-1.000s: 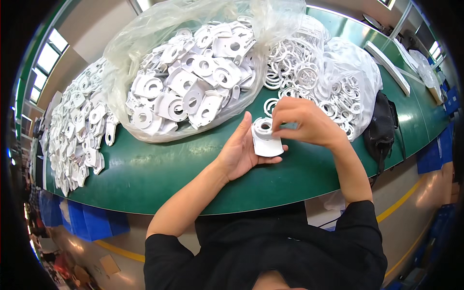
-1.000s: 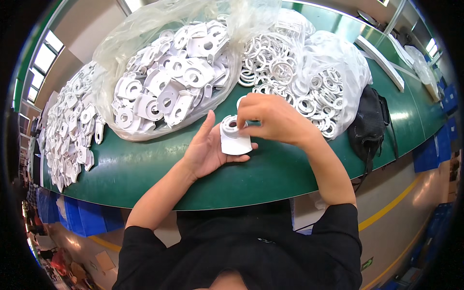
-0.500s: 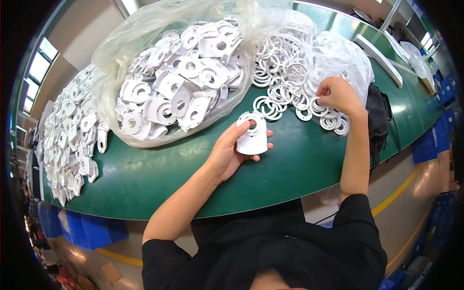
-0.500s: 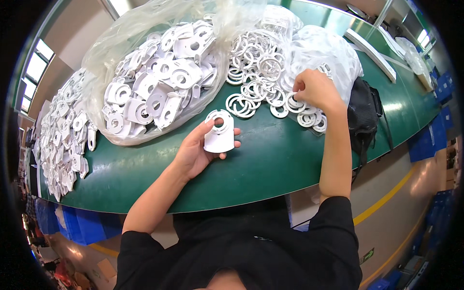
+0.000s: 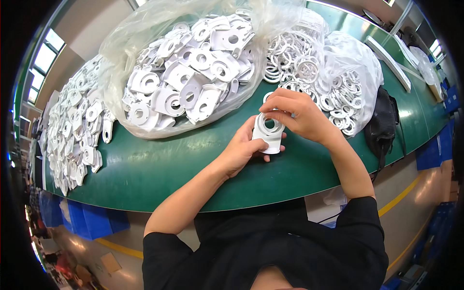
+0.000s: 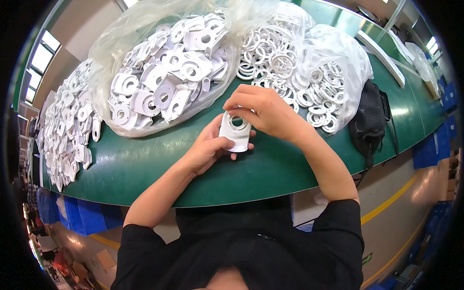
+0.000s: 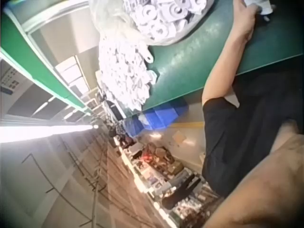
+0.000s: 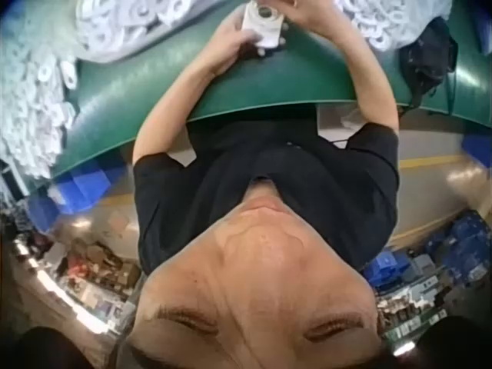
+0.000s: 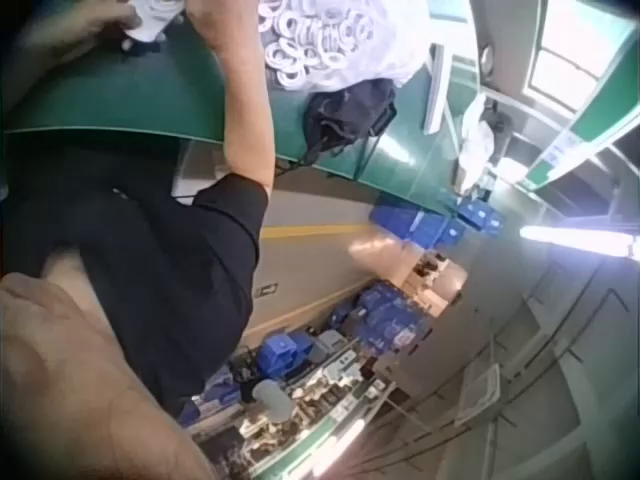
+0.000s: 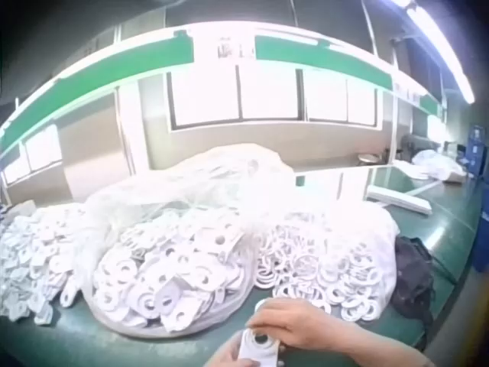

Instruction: The worker is assembling small white rings into plastic housings on a factory workbench.

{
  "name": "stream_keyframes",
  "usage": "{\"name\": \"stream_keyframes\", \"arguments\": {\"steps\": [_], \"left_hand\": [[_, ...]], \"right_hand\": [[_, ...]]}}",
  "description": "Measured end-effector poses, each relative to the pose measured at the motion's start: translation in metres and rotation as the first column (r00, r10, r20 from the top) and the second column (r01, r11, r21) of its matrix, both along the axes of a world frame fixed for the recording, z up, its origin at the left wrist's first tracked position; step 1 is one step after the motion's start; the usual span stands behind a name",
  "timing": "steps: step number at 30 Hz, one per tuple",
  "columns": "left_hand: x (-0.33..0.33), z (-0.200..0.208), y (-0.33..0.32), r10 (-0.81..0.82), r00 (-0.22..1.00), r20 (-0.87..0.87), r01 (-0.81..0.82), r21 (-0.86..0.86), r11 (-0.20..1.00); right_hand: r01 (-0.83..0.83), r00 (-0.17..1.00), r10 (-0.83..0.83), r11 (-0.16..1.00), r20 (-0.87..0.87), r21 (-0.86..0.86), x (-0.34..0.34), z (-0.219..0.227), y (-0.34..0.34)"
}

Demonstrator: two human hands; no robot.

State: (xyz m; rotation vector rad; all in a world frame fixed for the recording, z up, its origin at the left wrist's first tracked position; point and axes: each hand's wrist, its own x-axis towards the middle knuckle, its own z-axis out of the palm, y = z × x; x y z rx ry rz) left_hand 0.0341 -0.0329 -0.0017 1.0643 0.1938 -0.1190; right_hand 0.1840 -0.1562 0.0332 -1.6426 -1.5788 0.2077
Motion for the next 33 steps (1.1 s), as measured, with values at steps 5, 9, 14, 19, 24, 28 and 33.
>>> {"name": "stream_keyframes", "arguments": {"steps": [5,9,14,19,24,28,33], "left_hand": [[-0.002,0.0,0.002,-0.006,1.0,0.007,0.006,-0.008,1.0],[-0.001,0.0,0.003,0.003,1.0,0.013,-0.002,-0.055,0.998],[-0.001,-0.002,0.003,0.002,1.0,0.017,0.001,-0.124,0.992],[-0.003,-0.001,0.003,0.008,0.996,0.093,-0.013,0.063,0.998],[-0.005,0.002,0.002,0.05,0.991,0.122,-0.083,0.278,0.957],[-0.006,0.001,-0.001,0.096,0.932,0.35,-0.329,0.706,0.627],[-0.005,0.0,0.003,0.202,0.941,0.272,-0.338,0.739,0.583]], "right_hand": [[-0.04,0.992,0.035,0.998,0.119,0.042,0.002,-0.008,0.004],[0.001,0.984,-0.012,0.998,0.178,0.06,-0.003,-0.012,0.005],[0.026,0.97,-0.047,0.995,0.238,0.092,-0.005,-0.014,0.005],[0.06,0.993,-0.07,0.993,0.097,0.099,-0.007,-0.013,0.005],[0.102,0.962,-0.107,0.994,-0.25,-0.033,0.002,-0.009,0.003],[-0.059,0.868,-0.052,0.977,-0.494,-0.207,0.006,-0.004,0.002],[-0.114,0.897,0.006,0.969,-0.441,-0.219,0.005,-0.009,0.003]]}}
